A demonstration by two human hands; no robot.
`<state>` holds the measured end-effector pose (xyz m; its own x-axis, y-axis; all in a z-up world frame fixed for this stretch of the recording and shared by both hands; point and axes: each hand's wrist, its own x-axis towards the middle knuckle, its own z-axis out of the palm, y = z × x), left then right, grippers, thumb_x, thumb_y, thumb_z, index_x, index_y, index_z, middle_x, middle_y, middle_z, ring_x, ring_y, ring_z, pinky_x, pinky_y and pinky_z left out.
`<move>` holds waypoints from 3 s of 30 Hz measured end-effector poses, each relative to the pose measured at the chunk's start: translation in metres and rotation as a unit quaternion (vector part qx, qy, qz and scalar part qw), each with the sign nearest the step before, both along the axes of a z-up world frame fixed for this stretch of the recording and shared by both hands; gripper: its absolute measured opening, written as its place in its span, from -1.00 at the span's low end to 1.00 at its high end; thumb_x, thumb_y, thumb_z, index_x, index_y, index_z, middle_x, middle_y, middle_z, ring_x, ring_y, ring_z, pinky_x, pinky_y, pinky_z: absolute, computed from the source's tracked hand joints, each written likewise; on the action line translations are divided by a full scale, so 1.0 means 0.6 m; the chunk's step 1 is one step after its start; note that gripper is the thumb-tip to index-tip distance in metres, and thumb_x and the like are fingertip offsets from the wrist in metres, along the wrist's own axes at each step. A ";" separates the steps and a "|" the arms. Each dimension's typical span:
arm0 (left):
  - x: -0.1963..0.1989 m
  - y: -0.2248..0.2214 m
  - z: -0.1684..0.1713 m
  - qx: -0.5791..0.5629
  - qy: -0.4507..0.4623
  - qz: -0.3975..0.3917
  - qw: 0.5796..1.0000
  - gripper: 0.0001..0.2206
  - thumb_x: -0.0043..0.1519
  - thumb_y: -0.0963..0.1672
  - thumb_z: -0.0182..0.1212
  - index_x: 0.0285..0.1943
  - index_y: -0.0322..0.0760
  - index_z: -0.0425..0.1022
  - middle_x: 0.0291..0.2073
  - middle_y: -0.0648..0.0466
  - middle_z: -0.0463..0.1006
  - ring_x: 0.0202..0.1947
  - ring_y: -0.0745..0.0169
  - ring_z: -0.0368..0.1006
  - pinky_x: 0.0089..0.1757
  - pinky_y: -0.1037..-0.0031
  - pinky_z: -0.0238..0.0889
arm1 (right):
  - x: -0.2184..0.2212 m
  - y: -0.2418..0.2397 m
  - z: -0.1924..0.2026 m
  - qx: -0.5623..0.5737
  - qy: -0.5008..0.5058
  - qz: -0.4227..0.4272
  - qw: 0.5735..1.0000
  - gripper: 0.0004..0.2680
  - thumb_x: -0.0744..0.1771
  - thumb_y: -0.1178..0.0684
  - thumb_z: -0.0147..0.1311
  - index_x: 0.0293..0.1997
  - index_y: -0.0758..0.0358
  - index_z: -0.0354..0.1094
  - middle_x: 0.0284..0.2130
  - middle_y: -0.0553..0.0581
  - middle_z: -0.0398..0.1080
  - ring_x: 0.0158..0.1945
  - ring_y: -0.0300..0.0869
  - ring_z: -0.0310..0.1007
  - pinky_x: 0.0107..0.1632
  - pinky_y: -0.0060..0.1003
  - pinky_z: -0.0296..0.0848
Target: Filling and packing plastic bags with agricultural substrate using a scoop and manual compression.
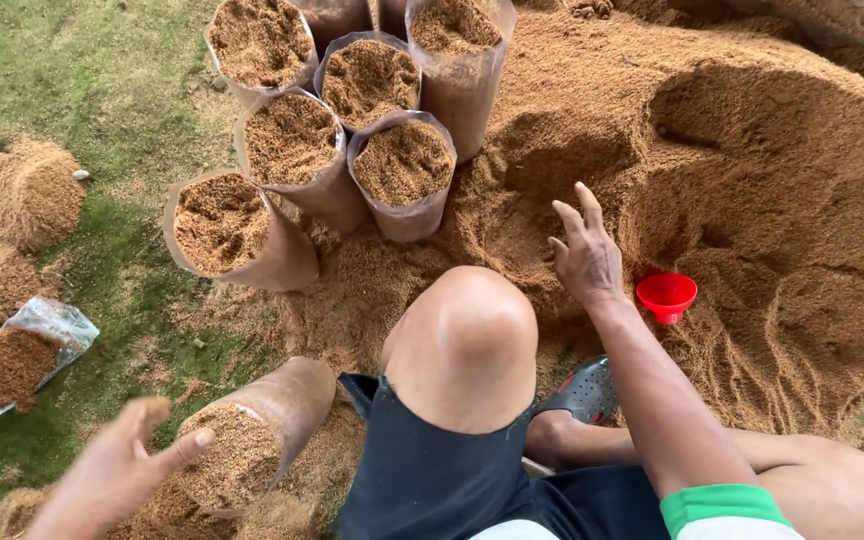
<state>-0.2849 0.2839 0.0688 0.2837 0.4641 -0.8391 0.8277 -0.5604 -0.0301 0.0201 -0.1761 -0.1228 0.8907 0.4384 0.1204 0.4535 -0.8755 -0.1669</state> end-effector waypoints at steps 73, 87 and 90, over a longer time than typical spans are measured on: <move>0.183 -0.178 -0.080 -0.041 -0.523 0.314 0.791 -0.80 0.34 -0.19 0.07 -0.39 -0.22 0.44 -0.67 0.13 0.30 -0.72 0.45 0.14 -0.64 0.65 0.01 | -0.063 0.390 0.247 -0.132 0.104 0.312 0.935 -0.80 0.38 0.27 -0.19 -0.14 0.12 0.43 -0.60 0.06 0.49 -0.48 -0.17 0.58 -0.30 -0.21 0.63; 0.181 -0.202 -0.057 -0.042 -0.550 0.254 0.794 -0.69 0.43 -0.01 0.20 -0.21 -0.35 0.43 -0.57 0.09 0.29 -0.54 0.34 0.20 -0.45 0.54 0.17 | -0.058 0.372 0.243 -0.074 0.175 0.273 0.943 -0.83 0.41 0.23 -0.20 -0.19 0.15 0.38 -0.57 0.07 0.45 -0.50 -0.19 0.52 -0.31 -0.24 0.61; 0.182 -0.218 -0.051 -0.052 -0.551 0.236 0.799 -0.44 0.26 0.14 0.36 0.01 -0.42 0.32 -0.42 0.03 0.32 -0.37 0.21 0.26 -0.29 0.31 0.27 | -0.057 0.369 0.241 -0.046 0.163 0.264 0.950 -0.84 0.41 0.23 -0.20 -0.21 0.20 0.37 -0.61 0.05 0.40 -0.53 -0.17 0.50 -0.36 -0.25 0.59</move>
<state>-0.1758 0.1531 0.0381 0.6906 0.6818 -0.2411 0.4394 -0.1308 0.8887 -0.0143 0.0452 0.0217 0.5272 0.8295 -0.1841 0.7703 -0.5581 -0.3084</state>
